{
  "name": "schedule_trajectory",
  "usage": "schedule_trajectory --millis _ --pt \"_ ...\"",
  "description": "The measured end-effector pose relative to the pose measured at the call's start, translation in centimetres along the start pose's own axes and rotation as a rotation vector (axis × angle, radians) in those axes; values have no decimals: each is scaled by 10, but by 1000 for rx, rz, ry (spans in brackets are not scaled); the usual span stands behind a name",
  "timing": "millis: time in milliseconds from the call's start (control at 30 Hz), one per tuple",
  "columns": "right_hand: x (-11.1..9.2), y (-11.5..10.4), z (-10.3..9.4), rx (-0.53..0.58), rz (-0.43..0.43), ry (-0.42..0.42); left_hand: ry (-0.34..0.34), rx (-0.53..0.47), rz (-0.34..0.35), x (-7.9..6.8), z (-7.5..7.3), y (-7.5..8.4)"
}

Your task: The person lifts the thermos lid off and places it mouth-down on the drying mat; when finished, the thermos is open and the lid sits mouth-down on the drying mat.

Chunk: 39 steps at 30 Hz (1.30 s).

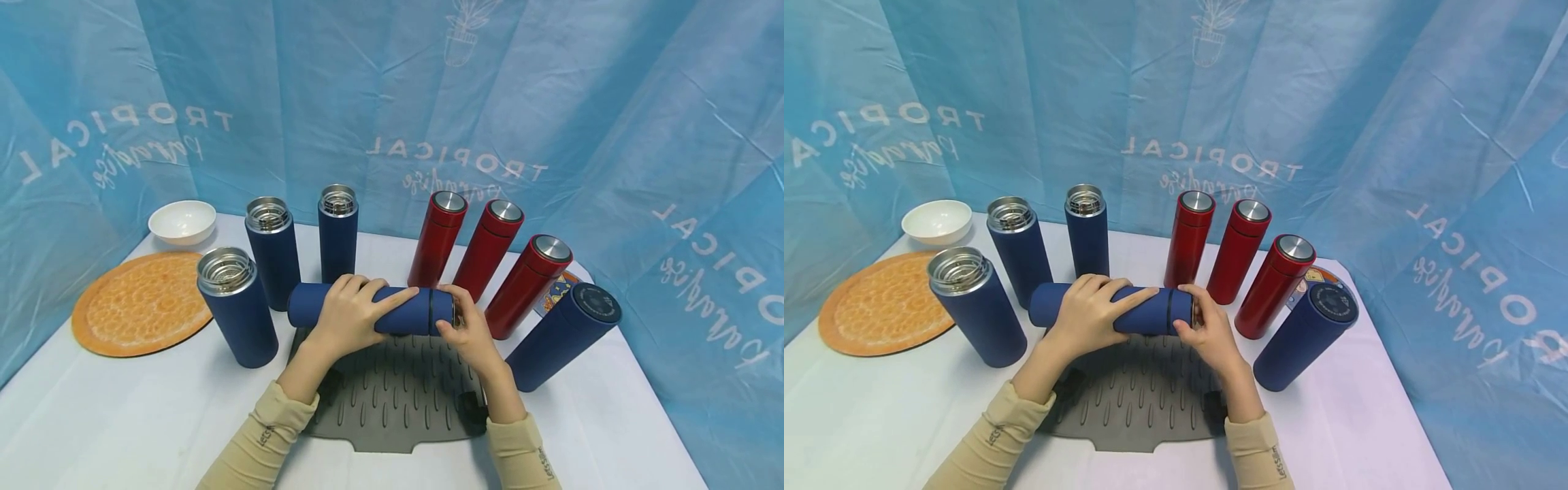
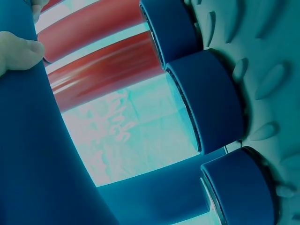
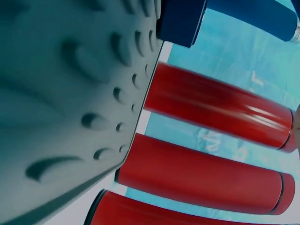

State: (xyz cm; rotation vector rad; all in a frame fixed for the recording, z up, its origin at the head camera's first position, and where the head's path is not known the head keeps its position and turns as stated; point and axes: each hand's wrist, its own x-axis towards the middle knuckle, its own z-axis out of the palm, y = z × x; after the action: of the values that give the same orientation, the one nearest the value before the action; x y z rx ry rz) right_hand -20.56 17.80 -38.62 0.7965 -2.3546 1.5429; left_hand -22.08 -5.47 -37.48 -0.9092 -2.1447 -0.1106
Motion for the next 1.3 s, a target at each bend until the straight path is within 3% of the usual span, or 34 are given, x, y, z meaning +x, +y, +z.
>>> schedule_trajectory --millis 167,267,533,700,867,1033,1200,1300 --pt "0 -9 -1 -76 -65 -9 -35 -18 -5 -2 0 0" --pt "-2 10 -1 -79 -68 -16 -66 -47 -17 -3 1 0" --pt "-4 17 -4 -134 -77 -62 -234 -158 -81 -3 -4 -1" --pt "-3 16 -5 -137 -80 -91 -291 -200 -103 -2 -7 -2" --pt "0 10 -6 -132 16 -106 -285 -217 -106 -3 -7 -3" --pt "3 5 -6 -34 155 -152 -253 -182 -103 -3 -5 -3" --pt "6 -2 -5 8 350 -118 -256 -148 -85 -3 -3 -3" --pt "6 -4 -6 94 407 -96 -256 -138 -73 -2 -2 -2"
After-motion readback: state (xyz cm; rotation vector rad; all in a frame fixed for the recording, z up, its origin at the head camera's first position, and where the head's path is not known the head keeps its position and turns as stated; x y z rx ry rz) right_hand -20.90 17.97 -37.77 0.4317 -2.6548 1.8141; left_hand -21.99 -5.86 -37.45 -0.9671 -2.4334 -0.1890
